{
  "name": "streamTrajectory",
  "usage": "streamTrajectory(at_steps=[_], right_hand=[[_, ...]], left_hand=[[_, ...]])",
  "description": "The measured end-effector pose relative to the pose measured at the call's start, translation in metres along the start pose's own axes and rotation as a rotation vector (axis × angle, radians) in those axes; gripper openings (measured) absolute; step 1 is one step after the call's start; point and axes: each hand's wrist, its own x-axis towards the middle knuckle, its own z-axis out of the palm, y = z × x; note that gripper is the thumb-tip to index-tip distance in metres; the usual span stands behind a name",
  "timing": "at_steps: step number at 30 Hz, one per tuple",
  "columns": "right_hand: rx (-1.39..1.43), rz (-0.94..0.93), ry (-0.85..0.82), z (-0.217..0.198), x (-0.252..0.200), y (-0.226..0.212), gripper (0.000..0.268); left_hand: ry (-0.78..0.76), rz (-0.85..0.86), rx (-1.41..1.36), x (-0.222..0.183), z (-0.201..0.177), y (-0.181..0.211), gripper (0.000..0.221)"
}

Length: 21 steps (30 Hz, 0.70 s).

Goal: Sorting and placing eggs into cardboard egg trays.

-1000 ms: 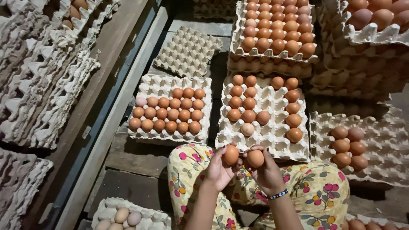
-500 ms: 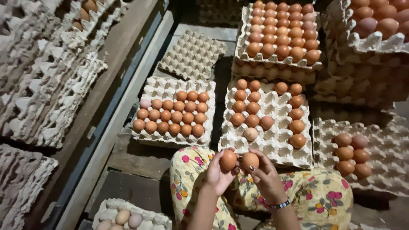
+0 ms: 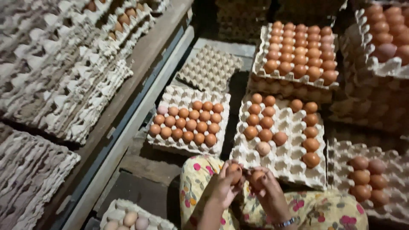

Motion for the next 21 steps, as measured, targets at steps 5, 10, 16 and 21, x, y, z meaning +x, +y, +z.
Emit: streamTrajectory(at_steps=[5, 10, 16, 21], right_hand=[[-0.192, 0.017, 0.096, 0.011, -0.005, -0.005, 0.049], [-0.085, 0.035, 0.136, 0.000, -0.004, 0.005, 0.029], [-0.214, -0.004, 0.170, 0.000, -0.009, 0.008, 0.021], [-0.213, 0.036, -0.014, -0.003, -0.007, 0.021, 0.025]], left_hand=[[-0.012, 0.030, -0.045, -0.006, 0.003, 0.005, 0.031], [0.101, -0.004, -0.110, -0.002, -0.001, 0.002, 0.027], [0.107, -0.034, -0.227, 0.002, -0.008, -0.002, 0.014], [0.159, -0.001, -0.331, 0.009, -0.010, -0.005, 0.018]])
